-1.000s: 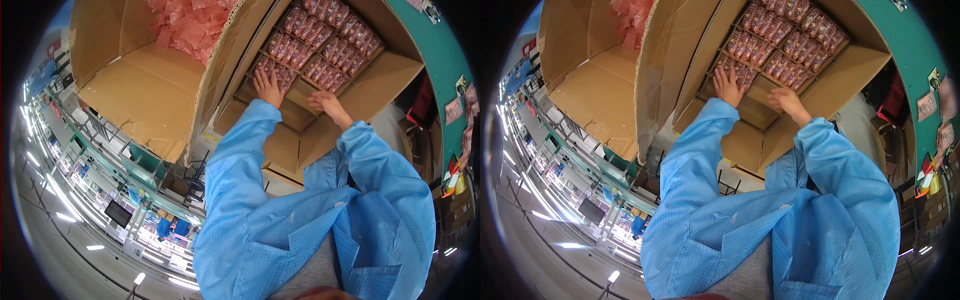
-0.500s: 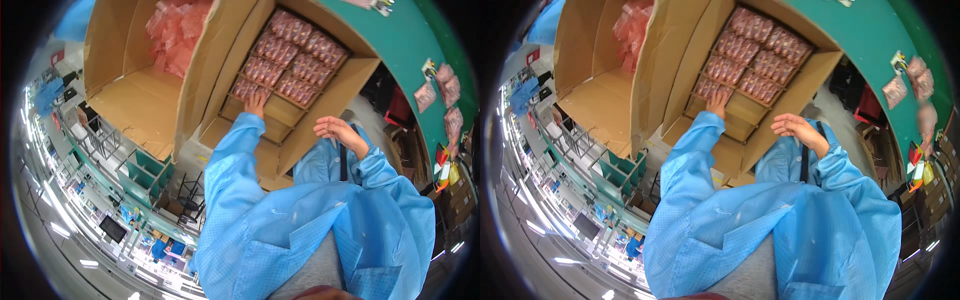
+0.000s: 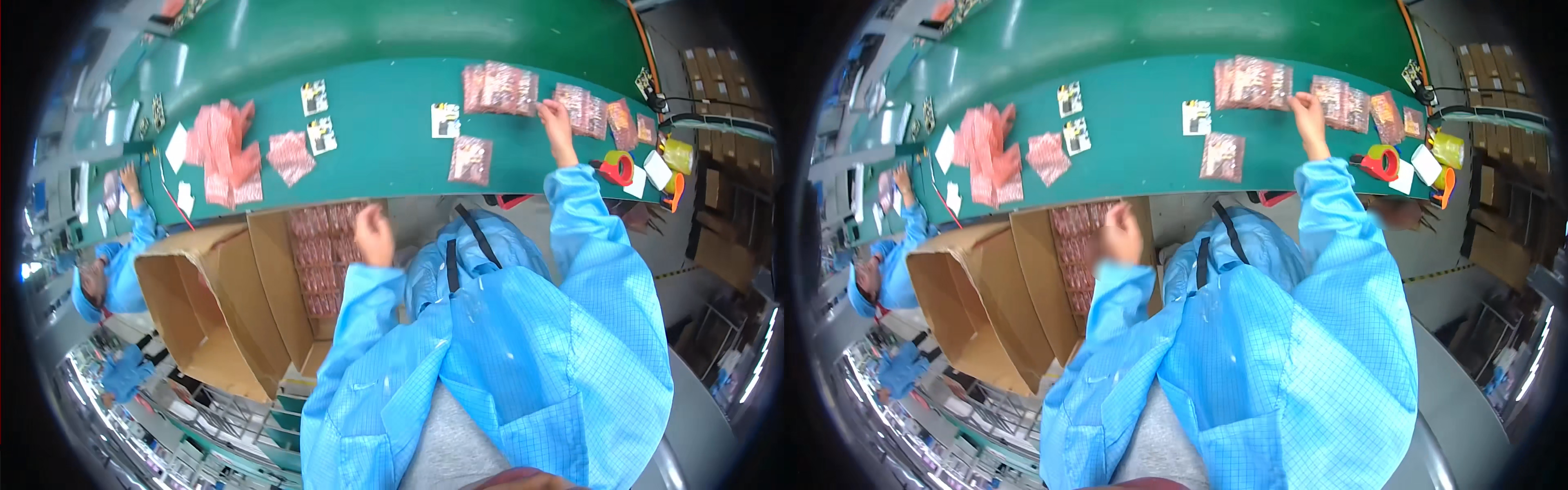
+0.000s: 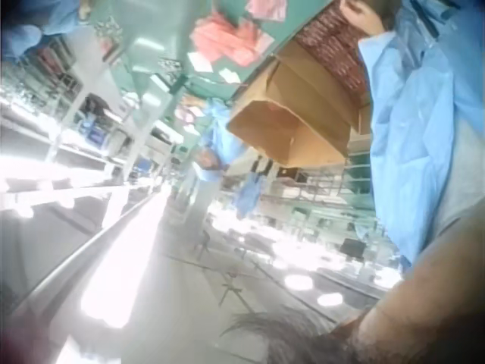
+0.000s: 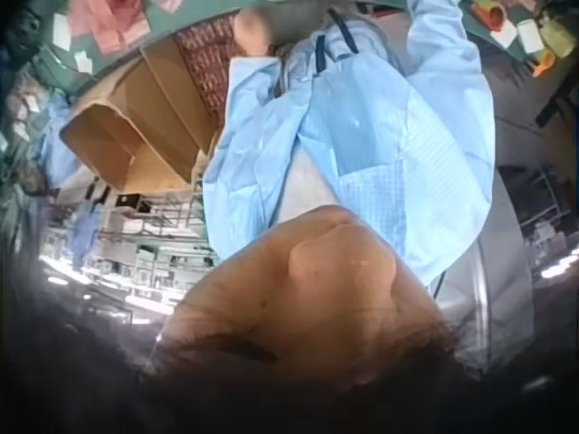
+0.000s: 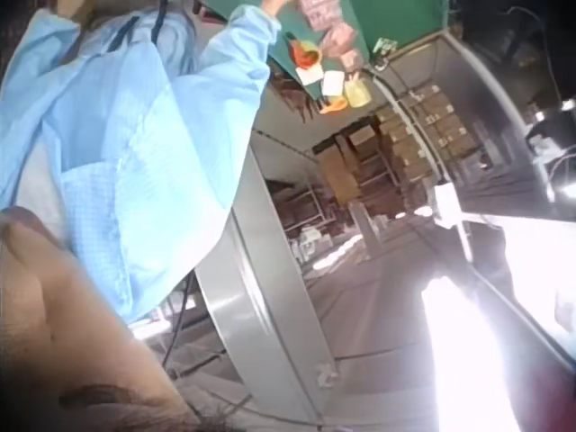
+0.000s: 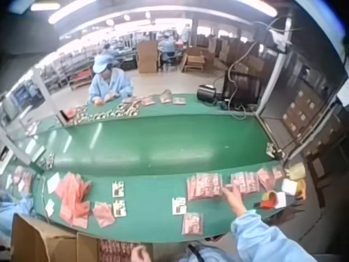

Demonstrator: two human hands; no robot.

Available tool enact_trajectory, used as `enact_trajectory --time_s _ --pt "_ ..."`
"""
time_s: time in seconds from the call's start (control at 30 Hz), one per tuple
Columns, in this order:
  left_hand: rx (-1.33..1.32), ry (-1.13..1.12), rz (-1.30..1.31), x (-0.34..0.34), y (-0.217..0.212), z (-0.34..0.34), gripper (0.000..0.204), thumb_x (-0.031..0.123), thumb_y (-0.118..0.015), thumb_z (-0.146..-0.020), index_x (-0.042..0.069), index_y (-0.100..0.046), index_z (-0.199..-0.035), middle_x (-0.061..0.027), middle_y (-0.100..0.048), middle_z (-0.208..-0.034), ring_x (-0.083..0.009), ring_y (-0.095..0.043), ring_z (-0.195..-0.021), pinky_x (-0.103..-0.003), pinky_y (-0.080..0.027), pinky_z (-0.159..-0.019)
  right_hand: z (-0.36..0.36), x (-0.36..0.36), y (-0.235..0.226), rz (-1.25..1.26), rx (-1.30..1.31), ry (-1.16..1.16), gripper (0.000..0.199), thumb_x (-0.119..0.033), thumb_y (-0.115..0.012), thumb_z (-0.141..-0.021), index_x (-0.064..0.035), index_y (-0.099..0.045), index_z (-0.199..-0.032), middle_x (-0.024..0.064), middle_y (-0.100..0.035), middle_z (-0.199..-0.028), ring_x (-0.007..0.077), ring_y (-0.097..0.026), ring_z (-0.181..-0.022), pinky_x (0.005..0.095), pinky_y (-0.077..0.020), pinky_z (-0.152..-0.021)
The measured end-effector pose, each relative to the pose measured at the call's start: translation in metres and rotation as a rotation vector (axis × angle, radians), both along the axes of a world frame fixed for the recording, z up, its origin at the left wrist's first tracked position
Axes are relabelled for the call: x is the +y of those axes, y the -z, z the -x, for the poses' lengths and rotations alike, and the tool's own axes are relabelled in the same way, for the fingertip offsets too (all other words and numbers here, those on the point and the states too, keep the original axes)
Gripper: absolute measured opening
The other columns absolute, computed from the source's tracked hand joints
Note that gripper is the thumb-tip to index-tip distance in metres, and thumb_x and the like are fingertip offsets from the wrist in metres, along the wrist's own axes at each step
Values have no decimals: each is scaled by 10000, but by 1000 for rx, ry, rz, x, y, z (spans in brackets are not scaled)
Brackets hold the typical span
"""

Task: Packing electronic components into anti-static bags and placing them into cardboard boxes.

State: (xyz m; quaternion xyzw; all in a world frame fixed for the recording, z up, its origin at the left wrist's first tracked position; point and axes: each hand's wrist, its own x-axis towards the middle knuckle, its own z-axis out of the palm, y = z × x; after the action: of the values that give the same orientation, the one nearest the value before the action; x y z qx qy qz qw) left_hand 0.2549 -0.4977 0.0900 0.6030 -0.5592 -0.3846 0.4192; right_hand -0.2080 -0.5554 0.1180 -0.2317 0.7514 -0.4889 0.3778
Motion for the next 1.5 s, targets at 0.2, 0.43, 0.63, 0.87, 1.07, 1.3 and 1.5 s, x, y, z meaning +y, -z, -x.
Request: enact_trajectory --time_s 0.2,0.43,0.63,0.87,1.07,1.3,1.5 --pt "101 316 -203 -149 -25 234 547 183 -679 -786 -18 -414 -1221 -195 -556 -1135 -286 -570 -1016 -367 -462 -885 20 -70 10 -254 -16 -155 884 -415 -787 -679 74 -358 -1277 164 -562 -1152 224 -558 -1023 310 -443 -870" --pt "-183 403 -469 -191 -3 345 1104 508 -844 -509 -42 -287 -1288 -251 -487 -1228 -376 -513 -1123 -423 -410 -969 40 -64 16 -62 -342 -322 446 -245 -733 -762 -9 -592 -1113 89 -628 -1079 163 -578 -998 296 -472 -809" --pt "112 470 -459 -207 10 316 1096 370 -892 -549 -91 -221 -1281 -234 -538 -1135 -261 -587 -1007 -370 -483 -886 3 -62 -12 76 -598 -203 399 -194 -650 -818 -4 -549 -1154 67 -623 -1067 175 -585 -1012 316 -490 -847" --pt "560 643 -727 -216 -16 290 627 162 -752 -720 -32 -435 -1224 -150 -586 -1117 -269 -611 -980 -429 -505 -864 21 -45 -18 12 -825 -177 508 -168 -663 -788 -31 -466 -1236 85 -574 -1150 209 -553 -1055 392 -477 -881" --pt "1383 504 -872 -169 -57 248 480 141 -603 -822 -12 -454 -1252 -187 -555 -1199 -341 -555 -1095 -517 -441 -954 17 -19 -84 74 -817 -253 556 -181 -676 -762 -50 -458 -1255 85 -546 -1184 225 -542 -1069 410 -473 -871" --pt "1442 507 -720 -117 -116 217 624 145 -632 -752 19 -396 -1315 -175 -516 -1259 -343 -514 -1154 -518 -414 -988 -6 -5 -149 67 -719 -238 450 -96 -643 -806 0 -479 -1214 126 -616 -1090 232 -624 -969 378 -514 -857" --pt "1214 513 -605 -83 -114 177 623 20 -564 -761 63 -335 -1339 -135 -514 -1201 -264 -537 -1088 -393 -460 -918 -100 4 -137 156 -78 -541 537 -152 -634 -863 0 -352 -1294 111 -514 -1217 166 -513 -1102 309 -427 -935"
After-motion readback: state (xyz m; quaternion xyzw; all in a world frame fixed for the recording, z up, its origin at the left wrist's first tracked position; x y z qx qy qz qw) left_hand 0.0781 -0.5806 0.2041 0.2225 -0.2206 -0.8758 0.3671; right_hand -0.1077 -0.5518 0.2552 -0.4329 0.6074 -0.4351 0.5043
